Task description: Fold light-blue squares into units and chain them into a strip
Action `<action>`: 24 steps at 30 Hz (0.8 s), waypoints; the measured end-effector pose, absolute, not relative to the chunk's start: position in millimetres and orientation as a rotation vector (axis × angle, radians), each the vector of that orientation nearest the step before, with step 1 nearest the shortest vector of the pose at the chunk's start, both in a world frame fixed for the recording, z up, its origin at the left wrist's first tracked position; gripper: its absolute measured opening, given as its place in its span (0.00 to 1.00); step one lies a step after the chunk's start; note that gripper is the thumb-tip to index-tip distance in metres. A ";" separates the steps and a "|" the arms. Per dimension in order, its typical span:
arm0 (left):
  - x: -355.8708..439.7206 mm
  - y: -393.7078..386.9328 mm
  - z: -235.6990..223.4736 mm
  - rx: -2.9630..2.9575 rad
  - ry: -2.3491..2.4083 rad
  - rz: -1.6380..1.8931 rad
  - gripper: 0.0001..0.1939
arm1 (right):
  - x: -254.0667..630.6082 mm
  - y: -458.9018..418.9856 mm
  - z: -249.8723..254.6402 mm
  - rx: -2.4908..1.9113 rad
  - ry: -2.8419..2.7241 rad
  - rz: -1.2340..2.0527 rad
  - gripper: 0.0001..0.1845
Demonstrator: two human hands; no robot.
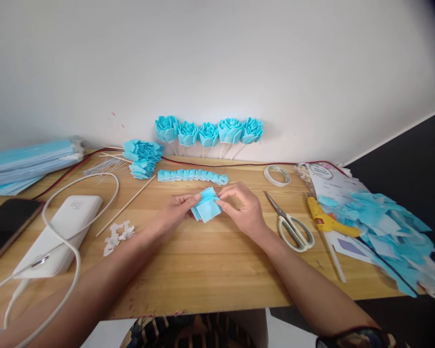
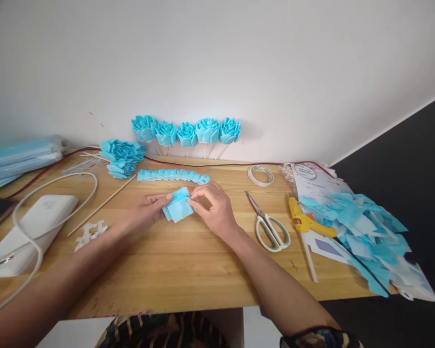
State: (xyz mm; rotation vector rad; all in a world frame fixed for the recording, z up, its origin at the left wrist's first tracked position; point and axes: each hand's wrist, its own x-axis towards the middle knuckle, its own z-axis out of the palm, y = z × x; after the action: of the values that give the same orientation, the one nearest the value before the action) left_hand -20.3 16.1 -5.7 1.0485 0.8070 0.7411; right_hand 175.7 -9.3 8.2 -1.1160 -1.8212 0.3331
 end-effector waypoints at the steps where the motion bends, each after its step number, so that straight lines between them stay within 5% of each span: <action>1: -20.0 15.7 -4.9 1.032 0.804 0.745 0.20 | 175.7 -9.7 8.1 -1.141 -1.809 0.344 0.03; 9: -20.9 17.6 -4.3 1.100 0.880 0.790 0.22 | 183.0 -7.9 10.9 -1.313 -1.656 0.466 0.08; 17: -20.7 16.0 -7.5 1.104 0.919 0.890 0.20 | 187.0 -13.5 19.5 -1.069 -1.740 1.073 0.08; 24: -19.3 14.4 -4.4 1.209 0.922 0.859 0.19 | 171.7 -14.4 9.7 -1.228 -1.633 0.961 0.09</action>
State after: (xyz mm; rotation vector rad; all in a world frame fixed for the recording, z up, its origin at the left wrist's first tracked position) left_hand -19.3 14.4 -4.4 1.2090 0.9221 0.8592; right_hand 171.7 -14.4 9.7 -1.2280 -1.6330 0.9608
